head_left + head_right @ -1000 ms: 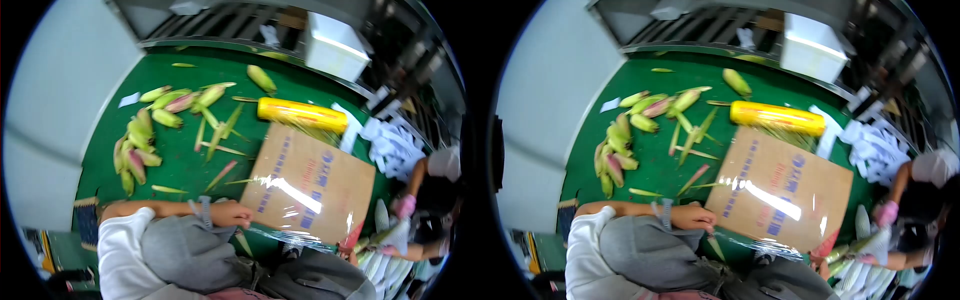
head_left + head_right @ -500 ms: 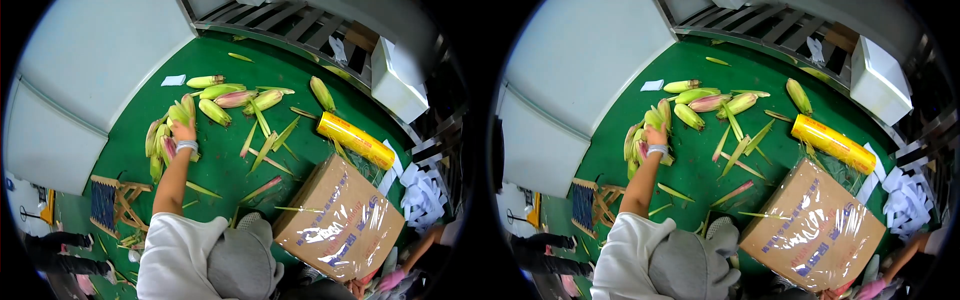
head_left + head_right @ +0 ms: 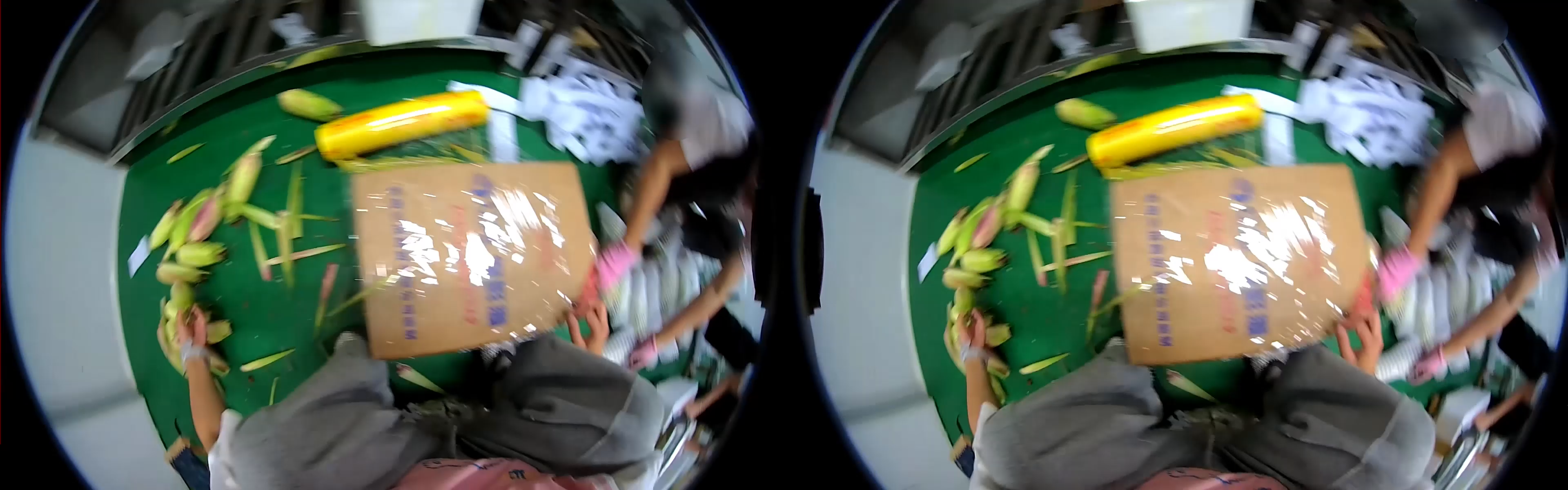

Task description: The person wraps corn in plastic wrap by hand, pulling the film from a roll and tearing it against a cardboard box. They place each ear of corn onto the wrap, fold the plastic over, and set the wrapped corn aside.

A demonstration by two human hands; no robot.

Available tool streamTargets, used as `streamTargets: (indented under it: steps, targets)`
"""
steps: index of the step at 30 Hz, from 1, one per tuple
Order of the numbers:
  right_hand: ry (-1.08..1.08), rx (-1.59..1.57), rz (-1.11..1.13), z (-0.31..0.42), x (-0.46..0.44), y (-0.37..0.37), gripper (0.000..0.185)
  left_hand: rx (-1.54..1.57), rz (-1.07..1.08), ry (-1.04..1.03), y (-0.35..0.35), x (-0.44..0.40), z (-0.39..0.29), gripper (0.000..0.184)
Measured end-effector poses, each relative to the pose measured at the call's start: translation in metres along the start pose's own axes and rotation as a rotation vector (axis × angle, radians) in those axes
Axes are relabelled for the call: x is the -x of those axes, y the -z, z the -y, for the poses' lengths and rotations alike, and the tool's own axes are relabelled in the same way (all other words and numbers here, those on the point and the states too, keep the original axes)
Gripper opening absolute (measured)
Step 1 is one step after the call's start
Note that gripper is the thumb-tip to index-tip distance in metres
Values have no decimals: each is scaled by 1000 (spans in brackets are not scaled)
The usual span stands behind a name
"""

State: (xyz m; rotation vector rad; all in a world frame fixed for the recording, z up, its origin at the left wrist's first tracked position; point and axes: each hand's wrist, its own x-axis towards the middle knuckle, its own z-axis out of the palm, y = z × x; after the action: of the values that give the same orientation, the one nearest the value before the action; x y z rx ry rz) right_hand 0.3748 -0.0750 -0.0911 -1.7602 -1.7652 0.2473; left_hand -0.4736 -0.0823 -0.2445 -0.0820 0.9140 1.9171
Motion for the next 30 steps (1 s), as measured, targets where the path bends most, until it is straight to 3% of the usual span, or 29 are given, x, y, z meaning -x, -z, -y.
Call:
streamTargets:
  steps: [1, 2, 3, 5, 9, 10, 11, 13, 14, 16, 18, 21, 23, 25, 26, 27, 29, 30]
  targets:
    - [-34, 38, -20, 12, -11, 5, 18, -38, -46, 50, -47, 47, 25, 29]
    - [-309, -200, -61, 6, -8, -2, 27, 1, -110, 121, -71, 73, 47, 31]
    - [-358, -128, -16, 5, -10, -1, 35, -252, 119, 170, -105, 109, 72, 39]
    - [-152, 274, 163, 5, -15, 10, 38, -395, 375, 309, -167, 157, 116, 48]
    - [-375, 581, 376, 12, -23, 8, 44, -880, 660, 611, -277, 191, 188, 71]
    - [-438, 724, 486, 12, -25, 8, 47, -966, 798, 592, -310, 205, 214, 76]
    - [-436, 728, 478, 9, -24, 6, 47, -1028, 858, 468, -340, 230, 237, 69]
    - [-413, 607, 447, 4, -19, 3, 51, -1516, 1281, 59, -350, 235, 275, 56]
    - [-421, 605, 448, 6, -15, 4, 51, -1520, 1288, 64, -349, 242, 294, 56]
    - [-642, 25, 332, 12, -8, 7, 29, -1705, 1387, -89, -345, 255, 322, 47]
    - [-803, -491, 216, 20, -3, 5, 10, -1726, 1402, -173, -346, 264, 326, 48]
    - [-686, -750, 256, -16, 11, -1, 11, -1756, 1391, -263, -346, 276, 321, 49]
    - [-685, -778, 291, -15, -6, 14, 13, -1881, 1372, -313, -350, 286, 316, 52]
    - [-706, -492, 557, -10, -23, 27, 13, -1903, 1370, -333, -348, 288, 316, 53]
    - [-558, -259, 584, -4, -28, 27, 14, -1918, 1376, -354, -348, 288, 316, 54]
    - [-552, -261, 583, -5, -28, 24, 14, -1920, 1372, -361, -348, 288, 317, 54]
    - [-339, -490, 494, -6, -32, 16, 11, -1888, 1370, -367, -346, 288, 317, 53]
    - [-394, -808, 516, -6, -39, 18, 9, -1897, 1350, -373, -346, 288, 316, 53]
